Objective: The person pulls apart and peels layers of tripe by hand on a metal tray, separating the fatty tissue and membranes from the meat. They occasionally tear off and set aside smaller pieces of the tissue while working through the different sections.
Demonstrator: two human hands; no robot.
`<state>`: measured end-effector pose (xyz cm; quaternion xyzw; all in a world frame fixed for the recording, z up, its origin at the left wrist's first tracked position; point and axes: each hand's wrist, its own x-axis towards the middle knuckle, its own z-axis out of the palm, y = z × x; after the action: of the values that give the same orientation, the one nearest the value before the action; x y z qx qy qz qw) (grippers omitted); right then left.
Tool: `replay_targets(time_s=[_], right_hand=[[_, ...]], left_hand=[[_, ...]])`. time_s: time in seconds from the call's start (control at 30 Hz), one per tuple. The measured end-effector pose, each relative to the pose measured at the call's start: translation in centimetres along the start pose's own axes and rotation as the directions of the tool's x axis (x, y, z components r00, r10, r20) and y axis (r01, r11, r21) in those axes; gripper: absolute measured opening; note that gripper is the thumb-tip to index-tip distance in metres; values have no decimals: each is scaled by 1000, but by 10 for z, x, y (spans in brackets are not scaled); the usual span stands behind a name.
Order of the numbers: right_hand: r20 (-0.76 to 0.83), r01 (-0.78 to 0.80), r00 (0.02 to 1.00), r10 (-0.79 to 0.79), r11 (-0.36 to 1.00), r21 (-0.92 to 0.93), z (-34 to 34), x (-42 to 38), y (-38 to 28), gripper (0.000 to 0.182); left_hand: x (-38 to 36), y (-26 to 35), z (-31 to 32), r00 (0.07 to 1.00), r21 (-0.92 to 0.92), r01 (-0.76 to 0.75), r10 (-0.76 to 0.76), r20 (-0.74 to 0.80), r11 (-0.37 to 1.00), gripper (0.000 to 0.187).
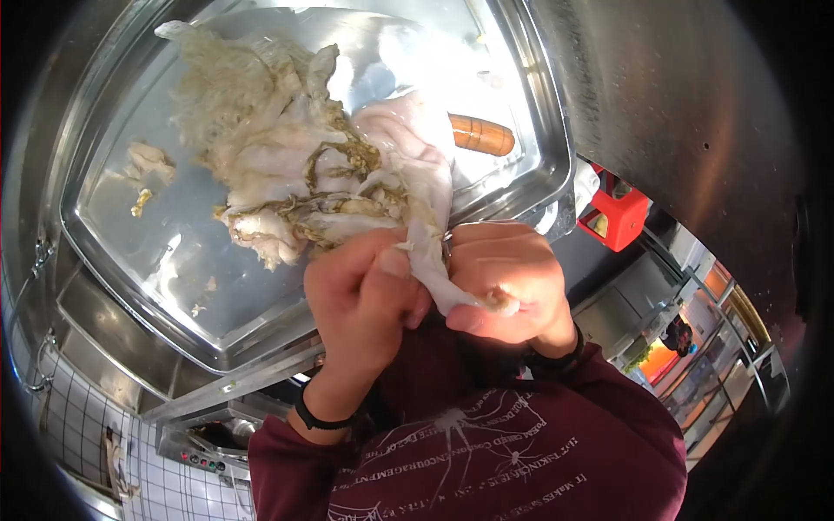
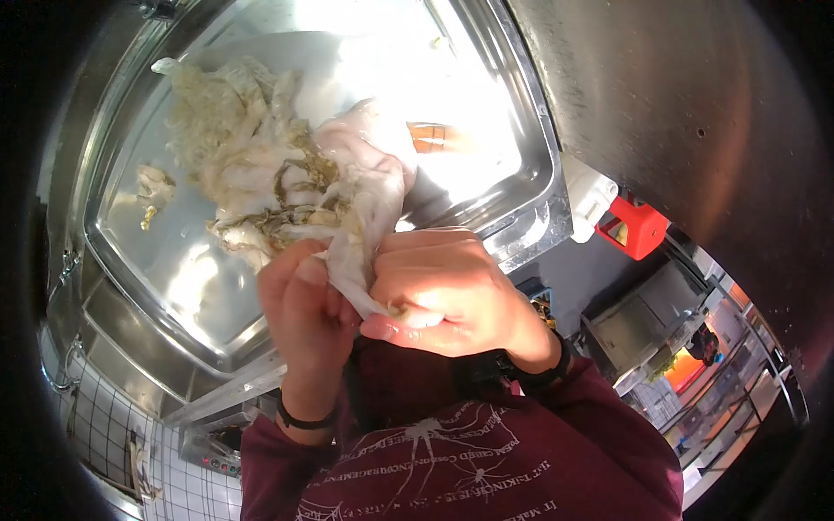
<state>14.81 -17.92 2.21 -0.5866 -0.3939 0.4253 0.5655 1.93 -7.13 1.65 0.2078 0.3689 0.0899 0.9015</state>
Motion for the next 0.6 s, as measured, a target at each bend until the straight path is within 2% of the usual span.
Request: replay_targets(time_s=[0.03,0.07,0.1,0.17,0.3,0.33,0.4,0.43,0.5,0.6], right_hand=[[21,37,999,-35,996,-81,-2,1,-4,25],[43,72,997,-66,984,-161,-3,0,-7,26],[48,95,995,-87,972,-216,-2,-2,-5,25],[60,103,994,-90,957,-271,-4,-3,-7,25],[73,145,989,-127,913,-380,-5,-2,-6,26],[73,147,989,-129,915,-376,-4,-1,-3,26],[71,241,969,-237,843,-481,-4,1,0,26],[68,242,969,-239,844,-479,-4,1,-1,26],[84,219,974,-212,771,-598,-5,-1,-9,28],[47,231,964,-260,739,-633,-3,-2,-6,28]], left_hand=[[3,-2,2,924,534,-351,376,65,770,29],[5,-3,2,733,837,-515,602,317,187,26],[6,-2,-2,734,837,-515,599,319,185,26],[6,-1,-10,703,842,-539,568,427,34,22],[10,-2,-16,709,853,-521,546,446,-19,20],[12,-1,-19,720,860,-511,543,432,-6,22],[14,-1,-21,730,867,-499,537,421,-2,23],[16,-2,-20,720,859,-512,553,419,15,24],[16,-4,-18,708,849,-527,570,416,34,25],[15,-3,-18,752,869,-485,552,360,94,25]])
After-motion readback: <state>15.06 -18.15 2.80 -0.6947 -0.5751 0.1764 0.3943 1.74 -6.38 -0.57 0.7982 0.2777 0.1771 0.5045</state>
